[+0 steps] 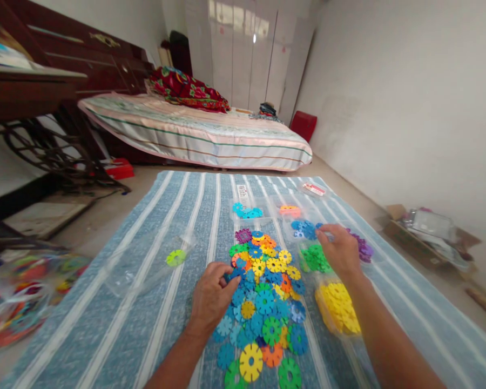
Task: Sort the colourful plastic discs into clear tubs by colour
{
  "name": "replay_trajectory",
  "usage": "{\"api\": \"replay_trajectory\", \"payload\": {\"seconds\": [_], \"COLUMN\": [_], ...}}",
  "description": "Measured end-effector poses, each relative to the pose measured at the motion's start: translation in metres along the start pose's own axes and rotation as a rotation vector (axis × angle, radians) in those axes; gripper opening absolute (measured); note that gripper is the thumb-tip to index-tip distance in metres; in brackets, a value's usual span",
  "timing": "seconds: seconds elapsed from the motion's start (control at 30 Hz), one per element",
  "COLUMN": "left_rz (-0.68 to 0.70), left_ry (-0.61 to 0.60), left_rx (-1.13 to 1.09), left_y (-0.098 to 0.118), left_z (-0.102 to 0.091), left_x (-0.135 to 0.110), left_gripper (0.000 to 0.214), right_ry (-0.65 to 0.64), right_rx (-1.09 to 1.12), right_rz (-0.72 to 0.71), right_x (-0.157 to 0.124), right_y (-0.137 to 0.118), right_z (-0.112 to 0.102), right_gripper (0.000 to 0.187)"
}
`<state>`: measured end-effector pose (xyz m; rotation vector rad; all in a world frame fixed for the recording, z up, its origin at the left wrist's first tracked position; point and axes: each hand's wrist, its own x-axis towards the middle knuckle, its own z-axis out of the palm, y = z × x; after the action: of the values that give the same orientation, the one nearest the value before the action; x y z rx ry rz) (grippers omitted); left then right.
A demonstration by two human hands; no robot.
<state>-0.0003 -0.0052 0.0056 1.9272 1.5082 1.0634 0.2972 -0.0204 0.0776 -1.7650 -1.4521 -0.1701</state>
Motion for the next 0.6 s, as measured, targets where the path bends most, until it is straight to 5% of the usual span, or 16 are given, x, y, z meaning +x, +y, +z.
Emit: {"api": "replay_trajectory", "payload": {"seconds": [0.1, 0.37, 0.6], "left_rz": [0.011, 0.041, 0.045], "left_ry": [-0.010, -0.092, -0.139], "left_rx": [-0.081, -0.252, -0.330], "left_y": [0.000, 0.007, 0.007], "left_z": [-0.002, -0.005, -0.001], "left_x": [-0.001, -0.003, -0.006], "left_gripper": [0.017, 0.017, 0.015], "right_ry": [0.053, -0.404, -0.533], "right_rx": [-0.014, 0.273, 0.293], "right_rz": [-0.021, -0.365, -0.401], "right_x": [0.007, -0.064, -0.062], "right_y": [-0.009, -0.081, -0.091], "right_z": [0.014, 0.060, 0.069], "right_gripper": [0.033, 0.018, 0.012]}}
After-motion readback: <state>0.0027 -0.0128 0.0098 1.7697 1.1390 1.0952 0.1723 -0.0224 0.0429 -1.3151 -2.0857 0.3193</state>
